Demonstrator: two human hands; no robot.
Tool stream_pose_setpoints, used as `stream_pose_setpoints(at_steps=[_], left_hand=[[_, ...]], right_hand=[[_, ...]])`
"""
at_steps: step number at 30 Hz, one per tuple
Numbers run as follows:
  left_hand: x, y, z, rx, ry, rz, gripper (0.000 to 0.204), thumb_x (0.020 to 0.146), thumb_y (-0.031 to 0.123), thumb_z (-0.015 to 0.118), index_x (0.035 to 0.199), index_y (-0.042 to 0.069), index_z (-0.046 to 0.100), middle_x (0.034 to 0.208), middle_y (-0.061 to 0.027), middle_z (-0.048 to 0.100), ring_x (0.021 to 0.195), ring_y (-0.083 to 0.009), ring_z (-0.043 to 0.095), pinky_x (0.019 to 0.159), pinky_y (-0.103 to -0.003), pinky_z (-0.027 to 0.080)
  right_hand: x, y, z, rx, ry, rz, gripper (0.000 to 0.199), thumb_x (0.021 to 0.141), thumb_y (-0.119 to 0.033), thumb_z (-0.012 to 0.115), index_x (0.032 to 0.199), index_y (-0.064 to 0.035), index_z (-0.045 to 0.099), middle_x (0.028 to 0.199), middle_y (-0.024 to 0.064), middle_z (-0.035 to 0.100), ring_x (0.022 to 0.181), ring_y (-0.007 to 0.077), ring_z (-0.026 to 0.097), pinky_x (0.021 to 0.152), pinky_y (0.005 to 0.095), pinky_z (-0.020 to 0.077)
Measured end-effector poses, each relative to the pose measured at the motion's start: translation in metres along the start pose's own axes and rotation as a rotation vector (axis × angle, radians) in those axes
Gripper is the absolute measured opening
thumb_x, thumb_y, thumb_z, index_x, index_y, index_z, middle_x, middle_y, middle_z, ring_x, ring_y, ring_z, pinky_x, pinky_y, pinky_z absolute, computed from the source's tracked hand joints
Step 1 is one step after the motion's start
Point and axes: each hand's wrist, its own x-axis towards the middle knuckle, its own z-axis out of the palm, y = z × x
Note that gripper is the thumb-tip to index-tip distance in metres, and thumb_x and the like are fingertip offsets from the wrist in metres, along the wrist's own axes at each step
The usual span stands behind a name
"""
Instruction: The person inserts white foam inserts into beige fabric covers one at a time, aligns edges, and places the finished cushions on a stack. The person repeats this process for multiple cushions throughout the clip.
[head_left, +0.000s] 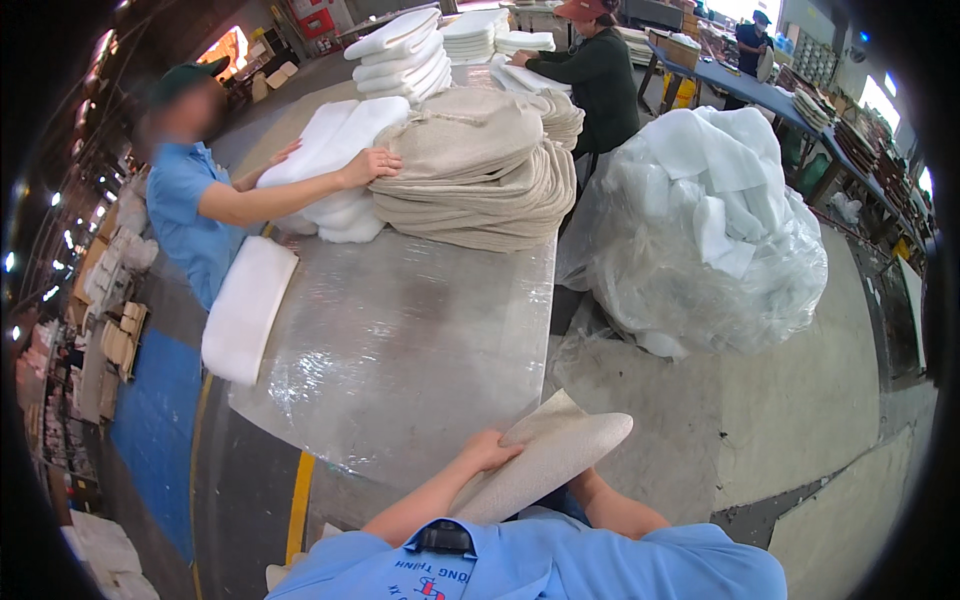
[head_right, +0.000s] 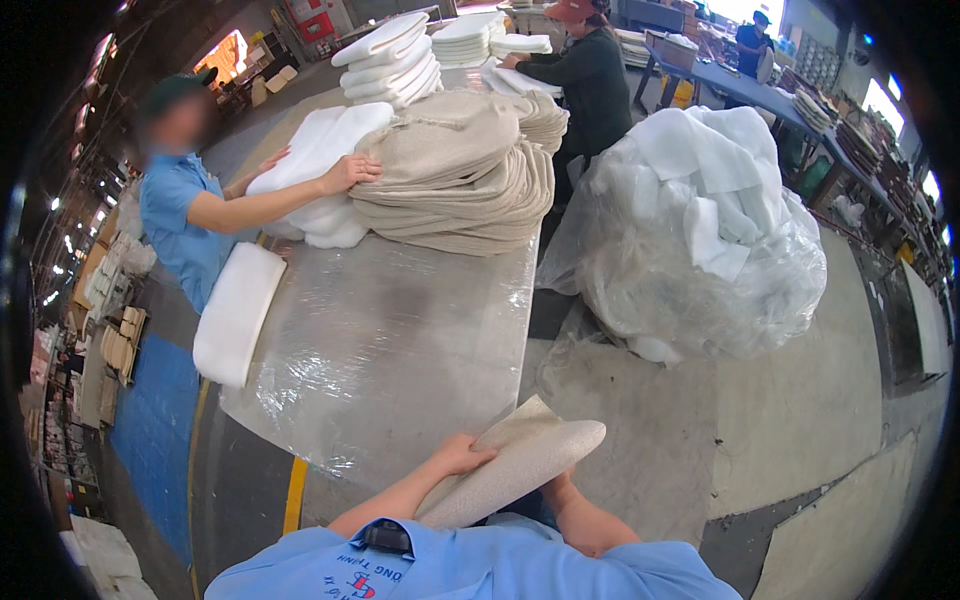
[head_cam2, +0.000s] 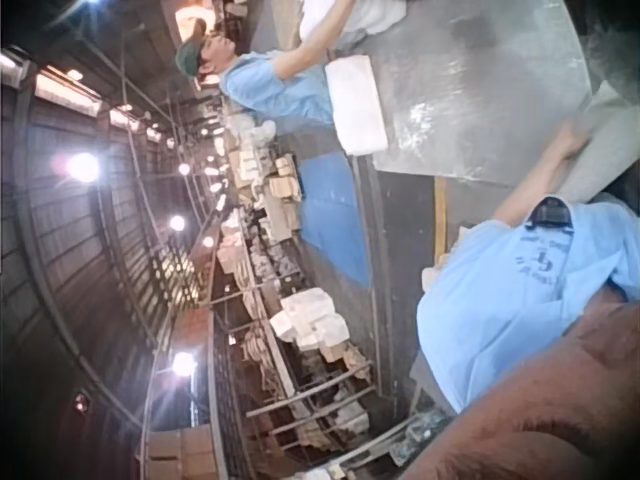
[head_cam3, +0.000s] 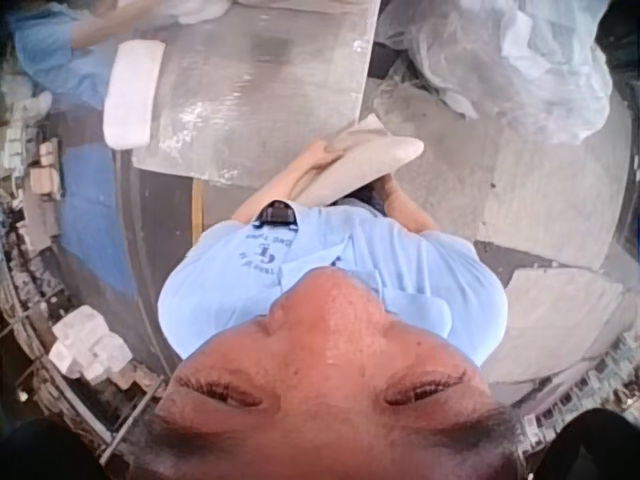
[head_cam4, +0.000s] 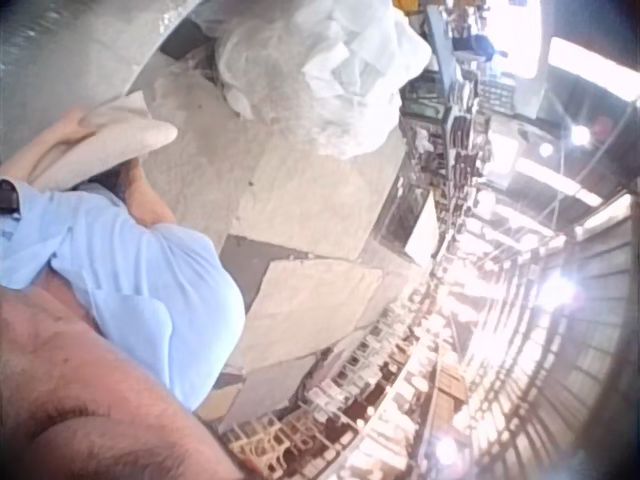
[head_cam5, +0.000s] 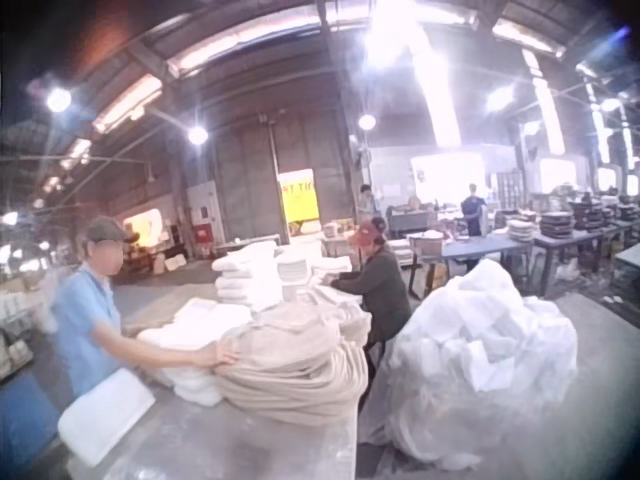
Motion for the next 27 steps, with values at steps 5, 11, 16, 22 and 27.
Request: stream_pose_setpoints(at_steps=[5,11,16,22,27], left_hand=[[-0.029,-0.011,0.007,-0.014,0.204,-0.086,0.044,0.104,0.046,0.055,0.115,0.008,0.072,0.106,-0.0249,0.075,0.102,-0.0453,0.071,0.086,-0.057,0.055],[-0.026,-0.019,0.022,0.05,0.508,-0.064,0.036,0.109,0.043,0.048,0.104,0.01,0.064,0.086,-0.0234,0.073,0.081,-0.0496,0.07,0.074,-0.06,0.052],[-0.018,-0.024,0.032,0.01,0.534,-0.089,0.035,0.109,0.043,0.047,0.103,0.012,0.063,0.084,-0.0223,0.073,0.079,-0.0488,0.07,0.071,-0.06,0.052],[-0.02,-0.027,0.023,0.062,0.563,-0.051,0.033,0.109,0.043,0.049,0.108,0.012,0.061,0.085,-0.0206,0.074,0.08,-0.0474,0.071,0.071,-0.06,0.053],[-0.044,-0.031,-0.003,-0.129,0.646,0.179,0.032,0.105,0.036,0.061,0.121,0.009,0.068,0.099,-0.0191,0.075,0.102,-0.0399,0.072,0.089,-0.049,0.055]], right_hand=[[-0.011,0.01,0.007,0.036,0.019,0.006,0.053,0.109,-0.052,0.049,0.137,-0.0095,0.063,0.131,0.0083,0.07,0.124,0.0246,0.064,0.106,0.0398,0.0484],[-0.022,0.032,0.024,0.043,0.029,0.066,0.053,0.109,-0.053,0.049,0.136,-0.0091,0.063,0.129,0.0083,0.071,0.123,0.0245,0.064,0.105,0.0399,0.0488],[-0.014,0.037,0.031,0.035,0.036,0.119,0.054,0.109,-0.054,0.049,0.135,-0.0087,0.064,0.128,0.0084,0.071,0.121,0.0243,0.065,0.104,0.0399,0.0491],[-0.016,0.033,0.021,0.105,0.028,0.139,0.055,0.109,-0.055,0.049,0.134,-0.0083,0.065,0.126,0.0085,0.072,0.12,0.0242,0.065,0.103,0.0399,0.0495],[-0.014,-0.005,-0.013,0.378,0.226,0.187,0.056,0.109,-0.055,0.049,0.133,-0.0079,0.065,0.124,0.0085,0.072,0.119,0.024,0.066,0.102,0.0399,0.0498]])
